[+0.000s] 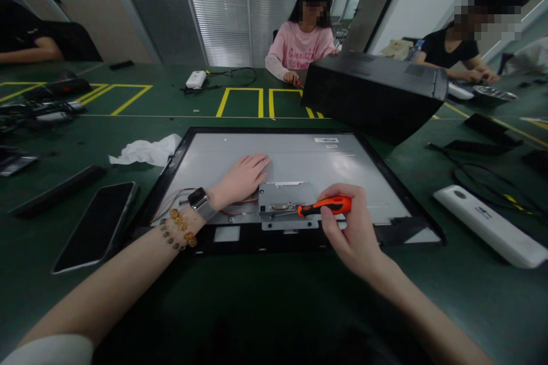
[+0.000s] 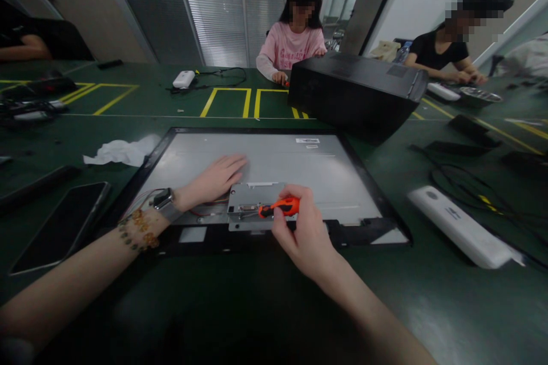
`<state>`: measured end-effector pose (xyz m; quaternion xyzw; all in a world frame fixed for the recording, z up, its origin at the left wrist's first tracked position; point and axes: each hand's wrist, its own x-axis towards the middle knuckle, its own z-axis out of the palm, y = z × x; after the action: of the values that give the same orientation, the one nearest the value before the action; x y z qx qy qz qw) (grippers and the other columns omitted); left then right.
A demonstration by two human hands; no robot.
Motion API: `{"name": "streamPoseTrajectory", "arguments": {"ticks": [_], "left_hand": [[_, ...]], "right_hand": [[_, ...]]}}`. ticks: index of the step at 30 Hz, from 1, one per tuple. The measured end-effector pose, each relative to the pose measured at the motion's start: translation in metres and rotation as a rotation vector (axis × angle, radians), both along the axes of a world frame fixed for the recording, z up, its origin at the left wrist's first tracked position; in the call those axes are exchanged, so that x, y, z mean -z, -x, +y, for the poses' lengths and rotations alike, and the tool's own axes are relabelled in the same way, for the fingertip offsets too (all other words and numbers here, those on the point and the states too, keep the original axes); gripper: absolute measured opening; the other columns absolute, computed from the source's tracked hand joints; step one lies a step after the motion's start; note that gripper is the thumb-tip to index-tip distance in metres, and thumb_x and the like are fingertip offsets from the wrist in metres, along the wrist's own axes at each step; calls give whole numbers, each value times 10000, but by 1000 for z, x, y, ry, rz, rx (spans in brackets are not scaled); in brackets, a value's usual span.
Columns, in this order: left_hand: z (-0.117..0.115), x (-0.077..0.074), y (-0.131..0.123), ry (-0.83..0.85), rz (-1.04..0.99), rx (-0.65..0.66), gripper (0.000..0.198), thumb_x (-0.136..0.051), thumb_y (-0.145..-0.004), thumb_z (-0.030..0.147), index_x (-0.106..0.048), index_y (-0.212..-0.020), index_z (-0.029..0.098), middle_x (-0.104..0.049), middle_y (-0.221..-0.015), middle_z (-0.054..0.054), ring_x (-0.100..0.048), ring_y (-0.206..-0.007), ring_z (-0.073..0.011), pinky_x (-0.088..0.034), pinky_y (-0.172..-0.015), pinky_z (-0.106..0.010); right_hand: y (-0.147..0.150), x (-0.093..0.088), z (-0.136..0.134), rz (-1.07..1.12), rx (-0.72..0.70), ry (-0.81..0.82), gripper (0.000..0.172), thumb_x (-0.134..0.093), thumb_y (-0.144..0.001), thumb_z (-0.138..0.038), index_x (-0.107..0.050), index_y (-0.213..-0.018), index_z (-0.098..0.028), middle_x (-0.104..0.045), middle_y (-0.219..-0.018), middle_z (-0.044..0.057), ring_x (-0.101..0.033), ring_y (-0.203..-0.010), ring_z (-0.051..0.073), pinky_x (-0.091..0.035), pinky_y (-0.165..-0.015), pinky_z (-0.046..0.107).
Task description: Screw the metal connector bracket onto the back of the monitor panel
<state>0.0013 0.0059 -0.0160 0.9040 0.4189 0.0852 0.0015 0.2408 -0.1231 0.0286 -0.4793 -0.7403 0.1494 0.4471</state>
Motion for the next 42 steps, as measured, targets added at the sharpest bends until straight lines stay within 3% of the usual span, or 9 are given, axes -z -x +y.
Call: {"name": "streamPoseTrajectory", "arguments": {"ticks": [4, 10, 14, 18, 22, 28, 32, 38, 42], "left_hand": [[-1, -3, -1, 8, 1, 2, 411, -293, -1009, 283, -422, -1369, 134, -392, -1462, -114, -352, -1342, -232, -256, -1114, -428], [1, 1, -1, 10, -10, -5, 420, -289, -1006, 290, -404, -1376, 127, -386, -1466, -120, -363, -1335, -224, -258, -1113, -423], [2, 3, 0, 13, -23, -6, 418, -284, -1004, 291, -403, -1374, 136, -396, -1460, -122, -365, -1335, -225, -276, -1102, -433], [2, 4, 0, 6, -33, -3, 418, -292, -999, 288, -397, -1375, 137, -401, -1457, -119, -361, -1336, -225, -276, -1102, -430], [2, 6, 0, 0, -33, 2, 416, -289, -998, 292, -397, -1373, 148, -408, -1455, -116, -357, -1341, -226, -270, -1107, -437], [2, 4, -1, 8, -31, 1, 413, -287, -998, 289, -399, -1369, 145, -394, -1463, -118, -353, -1348, -224, -274, -1109, -441], [0, 1, -1, 19, -33, -1, 407, -290, -999, 289, -391, -1374, 167, -402, -1459, -107, -366, -1339, -218, -280, -1106, -448], [-2, -2, -1, 42, -32, -4, 417, -292, -997, 275, -378, -1382, 140, -391, -1465, -124, -343, -1354, -225, -259, -1116, -457], [-2, -2, -1, 53, -27, 3, 403, -303, -1001, 287, -394, -1371, 154, -387, -1467, -113, -340, -1353, -221, -265, -1111, -446]], "right_hand": [[-2, -8, 0, -31, -72, 0, 195, -461, -877, -187, -417, -1061, -234, -554, -899, 37, -573, -729, 173, -463, -647, 331], [0, -34, 14, -173, -184, 20, 81, -425, -933, -267, -417, -996, -217, -525, -848, 37, -521, -682, 170, -430, -621, 333], [4, -44, 25, -220, -258, 48, 48, -382, -948, -216, -414, -984, -218, -516, -853, 43, -511, -689, 169, -433, -631, 325], [11, -41, 35, -168, -287, 41, 171, -429, -935, -215, -412, -1105, -204, -545, -947, 72, -555, -776, 188, -470, -712, 350], [17, -37, 44, 104, -318, 0, 237, -580, -879, -236, -465, -1085, -220, -552, -988, 55, -582, -879, 187, -505, -796, 357], [17, -43, 44, 288, -475, 171, 224, -587, -879, -200, -606, -1098, -240, -669, -1073, 48, -641, -975, 197, -532, -880, 394], [17, -42, 44, 290, -450, 204, 273, -534, -906, -204, -622, -1157, -263, -658, -1120, 47, -639, -1000, 201, -539, -874, 399], [20, -38, 49, 309, -360, 74, 246, -676, -821, -220, -693, -1058, -282, -629, -956, 21, -625, -840, 162, -574, -734, 333], [20, -36, 47, 360, -371, 128, 347, -657, -829, -195, -645, -1164, -284, -665, -1012, 29, -653, -880, 181, -583, -802, 388]]}}
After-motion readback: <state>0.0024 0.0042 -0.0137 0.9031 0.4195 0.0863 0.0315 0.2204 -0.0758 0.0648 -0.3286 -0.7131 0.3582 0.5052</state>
